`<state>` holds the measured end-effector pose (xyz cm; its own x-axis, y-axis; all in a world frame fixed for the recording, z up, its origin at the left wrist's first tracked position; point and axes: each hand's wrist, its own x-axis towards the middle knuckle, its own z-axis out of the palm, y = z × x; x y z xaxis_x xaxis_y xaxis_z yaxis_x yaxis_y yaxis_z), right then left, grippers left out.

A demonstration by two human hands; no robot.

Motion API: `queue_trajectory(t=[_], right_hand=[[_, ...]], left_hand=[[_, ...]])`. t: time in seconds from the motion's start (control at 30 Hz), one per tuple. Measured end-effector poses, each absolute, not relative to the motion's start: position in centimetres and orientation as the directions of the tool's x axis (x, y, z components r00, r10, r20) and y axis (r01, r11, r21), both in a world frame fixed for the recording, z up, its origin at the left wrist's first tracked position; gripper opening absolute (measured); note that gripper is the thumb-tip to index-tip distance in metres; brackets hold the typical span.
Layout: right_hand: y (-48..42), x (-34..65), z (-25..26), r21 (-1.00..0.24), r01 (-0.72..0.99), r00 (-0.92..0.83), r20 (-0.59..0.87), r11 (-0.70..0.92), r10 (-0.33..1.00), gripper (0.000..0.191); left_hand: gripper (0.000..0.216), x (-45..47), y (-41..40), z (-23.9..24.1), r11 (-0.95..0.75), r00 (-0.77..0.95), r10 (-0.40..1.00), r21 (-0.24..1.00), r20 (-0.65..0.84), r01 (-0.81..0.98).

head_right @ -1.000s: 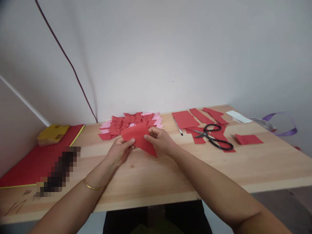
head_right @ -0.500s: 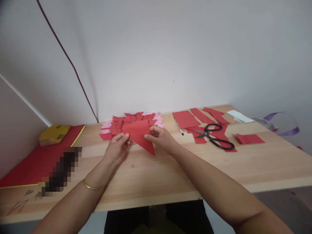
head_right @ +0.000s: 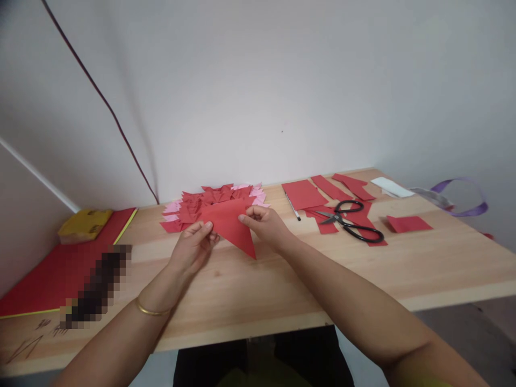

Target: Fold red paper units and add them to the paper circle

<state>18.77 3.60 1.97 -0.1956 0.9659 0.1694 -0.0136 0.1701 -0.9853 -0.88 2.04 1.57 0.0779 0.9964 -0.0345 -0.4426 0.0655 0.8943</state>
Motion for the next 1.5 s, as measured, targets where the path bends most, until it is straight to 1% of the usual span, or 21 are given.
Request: queue_trajectory(t=[0.07,0.13,0.23,0.3,0.5,0.6,0.73,0.97,1.07,1.17,1.27,1.33,1.43,1.5], right_hand=[[3.6,18.7,2.0,-0.985,-0.032,-0.205,0.173,0.170,0.963,0.031],[3.5,18.6,2.0,-0.984,-0.043,-0.206,0.178,0.173,0.962,0.031],[3.2,18.3,2.1,-0.984,-0.057,-0.234,0.178,0.169,0.956,0.031],[3.0,18.2,2.3,-0.985,-0.057,-0.273,0.174,0.165,0.946,0.030],[2.8,18.4,2.7,-0.983,0.079,-0.307,0.133,0.164,0.943,0.037],[2.6,18.3,2.7,-0.977,0.136,-0.401,0.098,0.165,0.911,0.037],[2.4,18.1,2.6,-0.963,0.180,-0.493,0.090,0.203,0.865,0.034],[2.4,18.3,2.4,-0.957,0.196,-0.512,0.087,0.215,0.854,0.035],[2.3,18.3,2.6,-0.952,0.192,-0.536,0.102,0.239,0.838,0.032],[2.3,18.1,2.7,-0.967,0.137,-0.486,0.123,0.215,0.865,0.028],[2.5,17.9,2.7,-0.984,0.029,-0.400,0.150,0.176,0.904,0.027],[2.6,18.0,2.6,-0.980,-0.028,-0.356,0.193,0.197,0.914,0.025],[2.8,18.3,2.4,-0.973,-0.021,-0.325,0.222,0.228,0.919,0.026],[2.8,18.5,2.4,-0.972,0.004,-0.330,0.218,0.233,0.918,0.027]], left_hand=[[0.022,-0.8,1.9,1.6,0.135,0.133,0.988,0.877,-0.083,-0.460],[0.021,-0.5,1.6,1.4,0.196,0.199,0.973,0.878,-0.118,-0.436],[0.024,0.1,1.3,1.1,0.227,0.257,0.957,0.891,-0.131,-0.393],[0.028,0.3,1.2,0.9,0.218,0.240,0.962,0.892,-0.128,-0.397],[0.020,0.0,1.6,1.3,0.135,0.091,0.990,0.868,-0.104,-0.479],[0.022,-0.1,1.8,1.6,0.100,0.045,0.995,0.851,-0.090,-0.515],[0.022,-0.2,1.9,1.5,0.079,0.017,0.996,0.844,-0.083,-0.530],[0.023,-0.3,1.9,1.7,0.081,0.006,0.995,0.821,-0.095,-0.564],[0.025,-0.3,1.9,1.8,0.070,-0.004,0.996,0.822,-0.088,-0.566],[0.024,-0.1,1.8,1.7,0.072,0.006,0.997,0.839,-0.082,-0.540],[0.023,0.2,1.6,1.3,0.079,0.033,0.997,0.861,-0.072,-0.502],[0.025,0.4,1.4,1.0,0.090,0.077,0.995,0.876,-0.061,-0.474],[0.027,0.4,1.4,0.9,0.091,0.114,0.993,0.892,-0.045,-0.443],[0.024,0.3,1.5,1.0,0.053,0.075,0.997,0.893,-0.021,-0.447]])
